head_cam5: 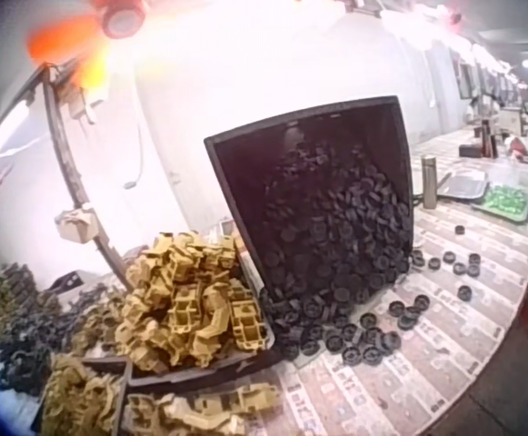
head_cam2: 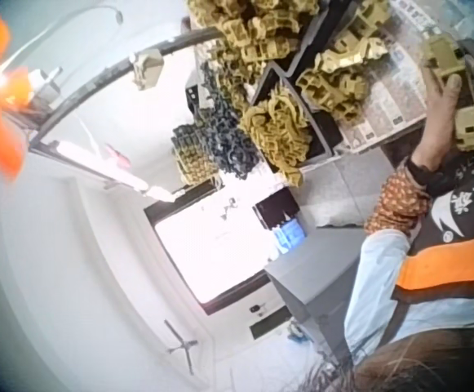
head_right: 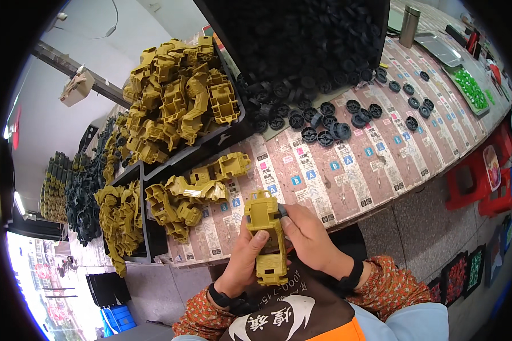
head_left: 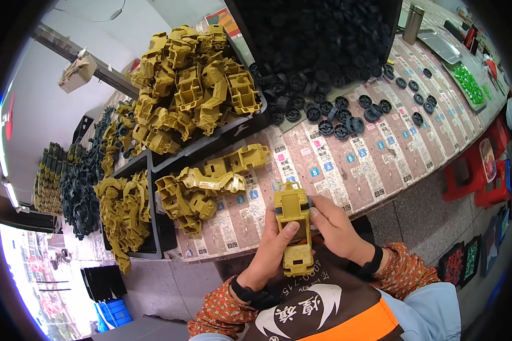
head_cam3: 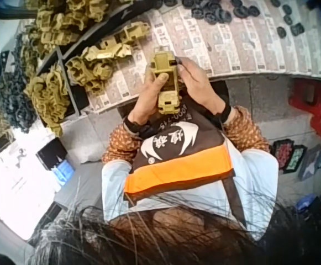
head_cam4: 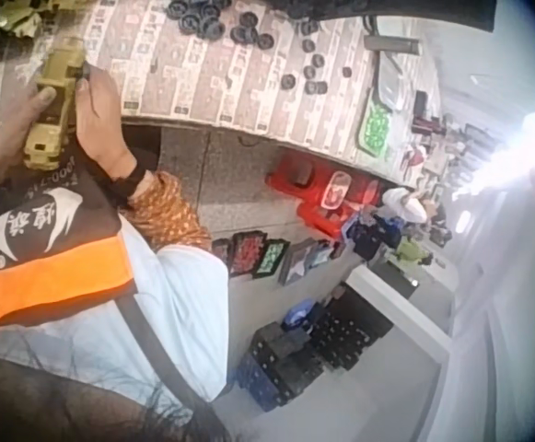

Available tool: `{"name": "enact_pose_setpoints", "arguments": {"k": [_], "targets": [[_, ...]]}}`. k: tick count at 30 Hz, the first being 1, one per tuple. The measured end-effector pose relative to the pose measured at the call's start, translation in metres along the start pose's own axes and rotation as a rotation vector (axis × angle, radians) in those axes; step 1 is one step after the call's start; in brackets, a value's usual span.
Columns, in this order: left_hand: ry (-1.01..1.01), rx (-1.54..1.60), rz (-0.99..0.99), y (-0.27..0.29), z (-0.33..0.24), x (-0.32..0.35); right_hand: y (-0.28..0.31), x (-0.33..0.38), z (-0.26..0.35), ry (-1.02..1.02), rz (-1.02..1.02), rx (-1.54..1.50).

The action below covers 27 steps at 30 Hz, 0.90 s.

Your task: The person sits at a table and assembles yellow plastic frames with black circular wheels. They pick up a frame, insert a wheel into a slot, and place the assembled unit into a bin. The process is repeated continuously with multiple units.

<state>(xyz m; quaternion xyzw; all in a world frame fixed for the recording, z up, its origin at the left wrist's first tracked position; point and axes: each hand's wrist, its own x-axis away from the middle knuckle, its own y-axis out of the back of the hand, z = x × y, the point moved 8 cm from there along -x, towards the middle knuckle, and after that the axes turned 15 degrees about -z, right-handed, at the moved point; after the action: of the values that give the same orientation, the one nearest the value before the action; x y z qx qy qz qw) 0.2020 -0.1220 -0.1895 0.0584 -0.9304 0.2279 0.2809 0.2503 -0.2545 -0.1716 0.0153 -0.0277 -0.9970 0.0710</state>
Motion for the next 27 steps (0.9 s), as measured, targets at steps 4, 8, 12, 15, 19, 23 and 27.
{"name": "enact_pose_setpoints", "arguments": {"k": [4,8,12,15,19,23,27], "targets": [[-0.175,-0.172,0.024,-0.004,-0.005,0.0,0.008,0.001,0.031,0.352,-0.033,0.303],[-0.131,-0.166,0.026,0.002,0.004,-0.003,0.01,0.001,0.028,0.233,-0.005,0.295],[0.083,0.003,0.046,-0.001,0.015,0.001,0.006,0.002,-0.018,-0.265,0.025,-0.19],[0.095,0.037,0.008,0.002,0.019,0.002,0.005,0.002,-0.022,-0.327,-0.004,-0.301],[0.045,0.033,-0.027,0.005,0.016,-0.001,0.005,0.004,-0.023,-0.333,-0.013,-0.258],[-0.102,-0.064,-0.051,0.001,0.011,-0.004,0.011,0.002,0.0,-0.013,-0.068,0.041],[-0.251,-0.212,-0.032,-0.002,0.01,-0.004,0.011,0.01,0.027,0.316,-0.096,0.306]]}}
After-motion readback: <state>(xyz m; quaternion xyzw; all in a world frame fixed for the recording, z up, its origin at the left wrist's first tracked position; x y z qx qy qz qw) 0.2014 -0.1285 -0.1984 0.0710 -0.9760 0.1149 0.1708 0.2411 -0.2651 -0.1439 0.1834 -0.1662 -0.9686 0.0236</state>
